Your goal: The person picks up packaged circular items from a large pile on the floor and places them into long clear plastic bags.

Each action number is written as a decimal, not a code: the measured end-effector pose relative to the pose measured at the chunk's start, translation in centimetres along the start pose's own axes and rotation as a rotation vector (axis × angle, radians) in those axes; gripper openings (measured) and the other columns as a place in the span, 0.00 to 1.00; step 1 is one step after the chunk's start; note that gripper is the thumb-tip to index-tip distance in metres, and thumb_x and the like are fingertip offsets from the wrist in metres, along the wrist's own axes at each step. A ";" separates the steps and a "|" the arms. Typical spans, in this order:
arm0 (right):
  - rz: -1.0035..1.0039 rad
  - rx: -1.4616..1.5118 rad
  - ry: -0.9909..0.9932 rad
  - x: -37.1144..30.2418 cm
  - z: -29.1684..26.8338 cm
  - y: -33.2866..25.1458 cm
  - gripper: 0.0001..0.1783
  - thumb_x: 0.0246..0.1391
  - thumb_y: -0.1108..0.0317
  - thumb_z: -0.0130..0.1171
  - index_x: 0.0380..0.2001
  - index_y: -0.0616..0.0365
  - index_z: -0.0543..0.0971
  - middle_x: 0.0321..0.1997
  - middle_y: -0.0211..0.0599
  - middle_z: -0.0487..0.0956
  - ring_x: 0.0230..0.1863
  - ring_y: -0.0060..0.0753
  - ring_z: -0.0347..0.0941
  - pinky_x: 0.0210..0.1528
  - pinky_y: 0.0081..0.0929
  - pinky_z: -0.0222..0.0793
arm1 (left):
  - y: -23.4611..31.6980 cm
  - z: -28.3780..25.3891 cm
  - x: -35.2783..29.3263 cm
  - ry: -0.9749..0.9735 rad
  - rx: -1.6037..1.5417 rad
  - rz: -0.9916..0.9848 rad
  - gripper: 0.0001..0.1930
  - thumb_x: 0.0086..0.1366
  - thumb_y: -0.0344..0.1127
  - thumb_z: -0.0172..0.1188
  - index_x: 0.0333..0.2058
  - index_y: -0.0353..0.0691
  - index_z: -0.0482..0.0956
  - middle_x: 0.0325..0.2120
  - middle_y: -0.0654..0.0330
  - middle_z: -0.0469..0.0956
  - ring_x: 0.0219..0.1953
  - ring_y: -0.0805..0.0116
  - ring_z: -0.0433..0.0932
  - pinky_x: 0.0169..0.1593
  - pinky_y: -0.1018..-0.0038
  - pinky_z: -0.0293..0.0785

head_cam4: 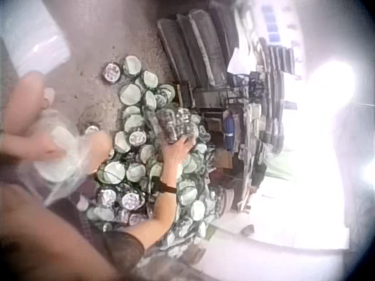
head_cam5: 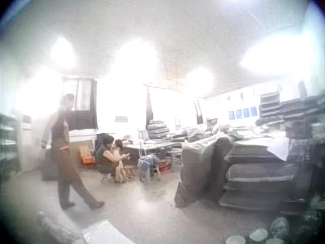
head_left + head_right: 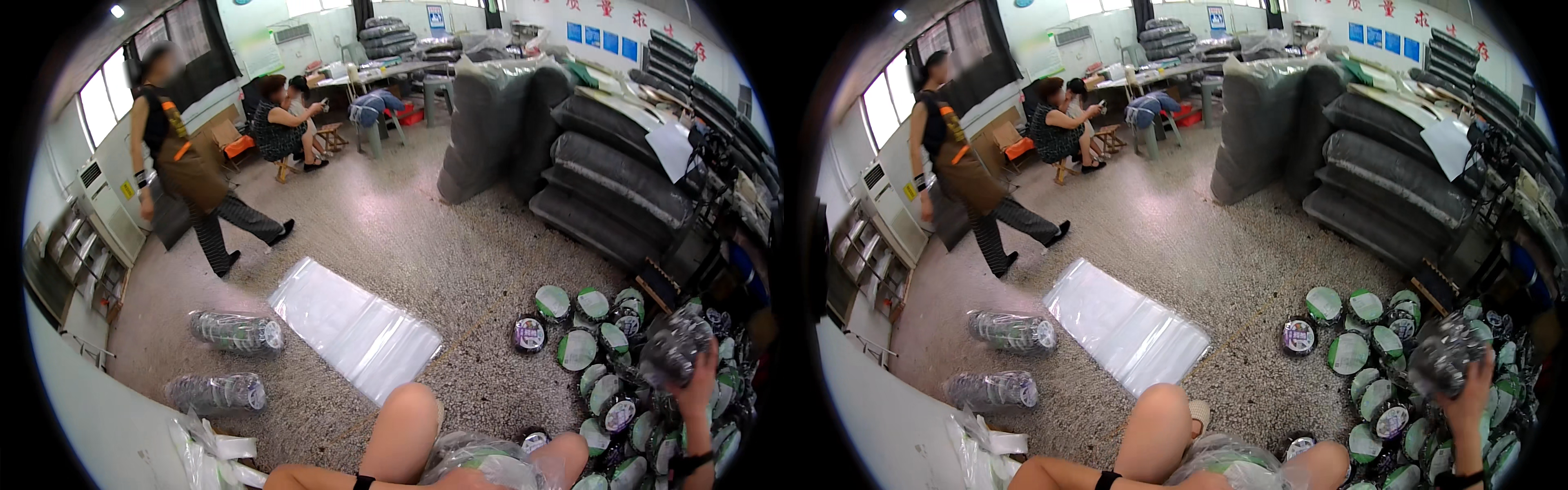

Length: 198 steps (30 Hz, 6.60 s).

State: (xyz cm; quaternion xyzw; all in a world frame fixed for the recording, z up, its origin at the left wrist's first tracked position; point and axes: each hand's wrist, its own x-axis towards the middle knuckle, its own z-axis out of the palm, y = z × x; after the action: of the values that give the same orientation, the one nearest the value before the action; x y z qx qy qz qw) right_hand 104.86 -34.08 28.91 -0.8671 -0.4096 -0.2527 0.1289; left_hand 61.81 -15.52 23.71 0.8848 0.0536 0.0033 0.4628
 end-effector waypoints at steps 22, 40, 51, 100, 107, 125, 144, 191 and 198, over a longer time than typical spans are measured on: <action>-0.279 1.177 -1.181 -12.6 -18.9 -24.2 0.30 0.42 0.57 0.67 0.45 0.64 0.69 0.49 0.52 0.70 0.43 0.48 0.70 0.42 0.32 0.69 | 16.8 -5.9 -6.9 0.033 0.102 0.551 0.17 0.63 0.35 0.52 0.52 0.52 0.73 0.23 0.53 0.75 0.29 0.53 0.77 0.33 0.68 0.72; -0.883 0.638 -0.041 -10.1 -30.5 -20.7 0.05 0.39 0.73 0.57 0.22 0.58 0.71 0.27 0.43 0.71 0.34 0.49 0.70 0.41 0.46 0.66 | 21.2 -15.1 -7.3 0.066 0.399 0.480 0.11 0.61 0.37 0.58 0.42 0.47 0.80 0.23 0.60 0.80 0.22 0.64 0.78 0.25 0.73 0.71; -0.274 0.992 -0.195 -11.5 -19.9 -23.9 0.06 0.47 0.69 0.57 0.27 0.53 0.70 0.23 0.35 0.67 0.28 0.36 0.66 0.35 0.36 0.66 | 8.7 -5.6 -4.2 -0.021 0.364 0.345 0.14 0.63 0.41 0.54 0.46 0.50 0.77 0.19 0.58 0.76 0.21 0.57 0.76 0.25 0.64 0.70; -0.552 1.044 -0.863 -4.0 -18.8 -28.7 0.13 0.53 0.61 0.57 0.40 0.55 0.77 0.36 0.33 0.79 0.39 0.34 0.75 0.52 0.29 0.65 | 10.8 -5.7 -3.8 -0.135 -0.662 0.296 0.13 0.68 0.41 0.51 0.37 0.35 0.77 0.31 0.60 0.77 0.32 0.76 0.74 0.36 0.80 0.69; -0.627 0.691 0.103 -9.0 -15.9 -27.9 0.15 0.42 0.68 0.64 0.28 0.60 0.68 0.21 0.35 0.67 0.23 0.36 0.62 0.29 0.29 0.57 | 7.8 -8.9 -3.4 -0.202 -1.350 -0.010 0.10 0.65 0.35 0.56 0.42 0.37 0.76 0.34 0.64 0.77 0.30 0.80 0.74 0.34 0.86 0.68; -0.541 0.945 -0.194 -6.0 -17.3 -31.3 0.13 0.39 0.63 0.67 0.18 0.51 0.71 0.13 0.28 0.66 0.15 0.29 0.63 0.21 0.28 0.54 | 10.6 -11.9 -6.8 0.634 0.681 0.579 0.10 0.51 0.36 0.58 0.32 0.42 0.73 0.28 0.62 0.71 0.34 0.65 0.74 0.38 0.72 0.70; -0.925 0.927 -0.096 -6.8 -17.4 -33.2 0.13 0.41 0.60 0.69 0.21 0.54 0.75 0.44 0.35 0.75 0.42 0.41 0.72 0.42 0.34 0.68 | 8.8 -9.4 -8.7 -0.047 -0.130 0.054 0.14 0.66 0.36 0.54 0.47 0.37 0.67 0.35 0.61 0.74 0.40 0.76 0.73 0.42 0.79 0.70; -0.402 0.932 -0.043 -10.5 -22.2 -19.5 0.12 0.45 0.58 0.67 0.22 0.55 0.80 0.21 0.35 0.78 0.20 0.34 0.70 0.23 0.28 0.64 | -0.5 -8.6 -6.9 0.573 -0.566 -0.267 0.20 0.70 0.44 0.44 0.52 0.35 0.67 0.40 0.56 0.72 0.42 0.69 0.72 0.46 0.75 0.69; 0.770 0.680 -0.364 -34.2 -25.2 0.1 0.20 0.54 0.54 0.57 0.22 0.62 0.79 0.21 0.38 0.78 0.23 0.30 0.73 0.30 0.27 0.69 | 1.8 -0.6 -5.7 0.429 -1.131 -0.455 0.24 0.68 0.45 0.46 0.55 0.40 0.49 0.53 0.52 0.54 0.53 0.58 0.57 0.54 0.61 0.56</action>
State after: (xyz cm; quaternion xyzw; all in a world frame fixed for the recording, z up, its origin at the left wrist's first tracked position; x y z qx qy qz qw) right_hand 78.20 -67.07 31.44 -0.8935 -0.1367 0.1136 0.4123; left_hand 56.25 -16.66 25.77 0.4506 0.3212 0.1095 0.8257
